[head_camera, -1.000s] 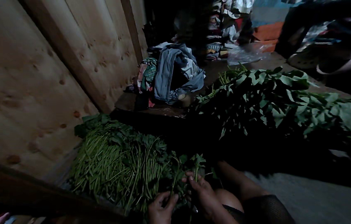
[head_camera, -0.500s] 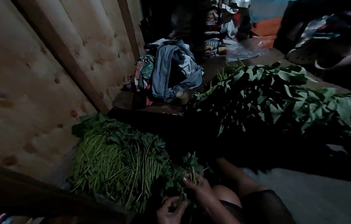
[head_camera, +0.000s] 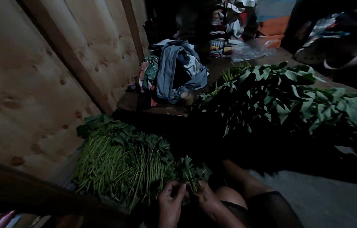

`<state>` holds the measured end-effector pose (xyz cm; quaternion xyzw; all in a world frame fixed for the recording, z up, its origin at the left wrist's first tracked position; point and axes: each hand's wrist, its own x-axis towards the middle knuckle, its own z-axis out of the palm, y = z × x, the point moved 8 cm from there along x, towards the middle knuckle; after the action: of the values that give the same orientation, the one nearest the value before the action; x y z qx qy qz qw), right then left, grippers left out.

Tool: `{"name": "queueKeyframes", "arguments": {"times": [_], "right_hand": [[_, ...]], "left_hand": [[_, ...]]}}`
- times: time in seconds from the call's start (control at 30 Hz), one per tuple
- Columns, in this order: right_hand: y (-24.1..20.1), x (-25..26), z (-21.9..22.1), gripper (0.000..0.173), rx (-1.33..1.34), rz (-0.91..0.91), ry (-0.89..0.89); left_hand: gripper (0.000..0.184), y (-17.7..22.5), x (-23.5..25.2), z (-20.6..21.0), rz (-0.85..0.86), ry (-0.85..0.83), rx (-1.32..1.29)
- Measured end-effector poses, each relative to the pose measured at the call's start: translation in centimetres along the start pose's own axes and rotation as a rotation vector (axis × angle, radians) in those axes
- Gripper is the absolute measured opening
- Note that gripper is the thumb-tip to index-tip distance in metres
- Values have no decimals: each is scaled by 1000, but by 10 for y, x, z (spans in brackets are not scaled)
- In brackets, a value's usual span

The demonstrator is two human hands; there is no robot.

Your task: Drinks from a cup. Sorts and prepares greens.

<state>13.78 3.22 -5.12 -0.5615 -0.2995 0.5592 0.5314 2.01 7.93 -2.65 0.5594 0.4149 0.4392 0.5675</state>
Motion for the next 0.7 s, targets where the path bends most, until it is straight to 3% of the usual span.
{"name": "queueKeyframes", "arguments": {"times": [0.7], "right_hand": [[6, 3, 0, 19, 54, 40, 0]], "left_hand": [[10, -12, -1, -12, 15, 65, -78]]}}
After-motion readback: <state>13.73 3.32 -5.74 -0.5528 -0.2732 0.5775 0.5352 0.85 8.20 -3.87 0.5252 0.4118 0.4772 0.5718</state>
